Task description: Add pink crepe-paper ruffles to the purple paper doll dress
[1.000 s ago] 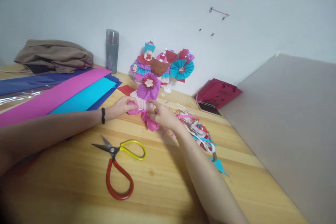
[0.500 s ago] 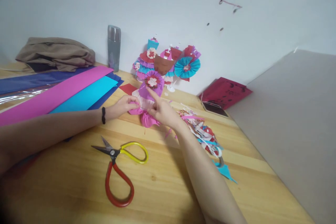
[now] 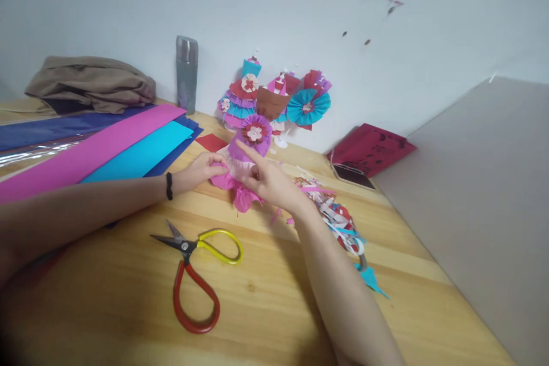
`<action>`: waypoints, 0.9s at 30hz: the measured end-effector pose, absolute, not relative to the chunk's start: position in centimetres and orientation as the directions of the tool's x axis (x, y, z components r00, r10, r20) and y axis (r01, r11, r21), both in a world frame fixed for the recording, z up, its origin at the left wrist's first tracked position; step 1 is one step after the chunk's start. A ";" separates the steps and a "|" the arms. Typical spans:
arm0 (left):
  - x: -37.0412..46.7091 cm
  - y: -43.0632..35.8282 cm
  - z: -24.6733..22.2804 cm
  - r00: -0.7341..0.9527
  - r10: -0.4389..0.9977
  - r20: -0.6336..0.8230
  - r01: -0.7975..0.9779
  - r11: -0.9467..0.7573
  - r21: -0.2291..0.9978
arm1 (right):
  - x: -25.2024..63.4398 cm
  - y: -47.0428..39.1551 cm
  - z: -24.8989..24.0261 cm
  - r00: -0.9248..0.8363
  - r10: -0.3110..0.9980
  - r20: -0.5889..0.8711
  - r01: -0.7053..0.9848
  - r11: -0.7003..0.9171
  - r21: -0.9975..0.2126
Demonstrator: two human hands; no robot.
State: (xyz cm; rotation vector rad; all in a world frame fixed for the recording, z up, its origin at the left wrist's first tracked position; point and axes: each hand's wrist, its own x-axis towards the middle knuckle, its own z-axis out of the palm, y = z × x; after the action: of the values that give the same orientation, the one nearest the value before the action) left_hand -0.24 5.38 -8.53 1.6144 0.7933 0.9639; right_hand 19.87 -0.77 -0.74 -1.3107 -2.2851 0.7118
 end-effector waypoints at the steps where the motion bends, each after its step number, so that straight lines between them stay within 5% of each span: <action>1: -0.2 5.3 -8.6 0.445 0.874 0.192 0.028 -0.228 0.973 | 20.0 -0.9 -0.4 -0.476 0.876 0.080 0.690 0.428 -0.584; 6: -0.1 5.1 -8.5 0.384 0.901 0.200 -0.013 -0.212 0.977 | 20.4 -1.6 1.2 -0.381 0.924 -0.022 0.851 0.341 -0.400; 16: -0.1 5.4 -8.4 0.256 0.932 0.256 -0.053 -0.251 0.967 | 21.0 -1.4 1.5 -0.197 0.979 0.053 0.980 0.198 -0.027; 27: -0.6 6.6 -8.4 0.160 0.896 0.414 0.207 -0.441 0.873 | 20.6 0.5 -0.8 -0.106 0.984 0.146 0.994 0.107 0.001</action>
State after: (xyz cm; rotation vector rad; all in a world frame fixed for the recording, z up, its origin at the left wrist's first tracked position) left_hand -0.56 6.64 -8.42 1.7736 1.0535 1.3166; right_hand 20.59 0.50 -0.81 -2.0239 -2.2546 -0.1501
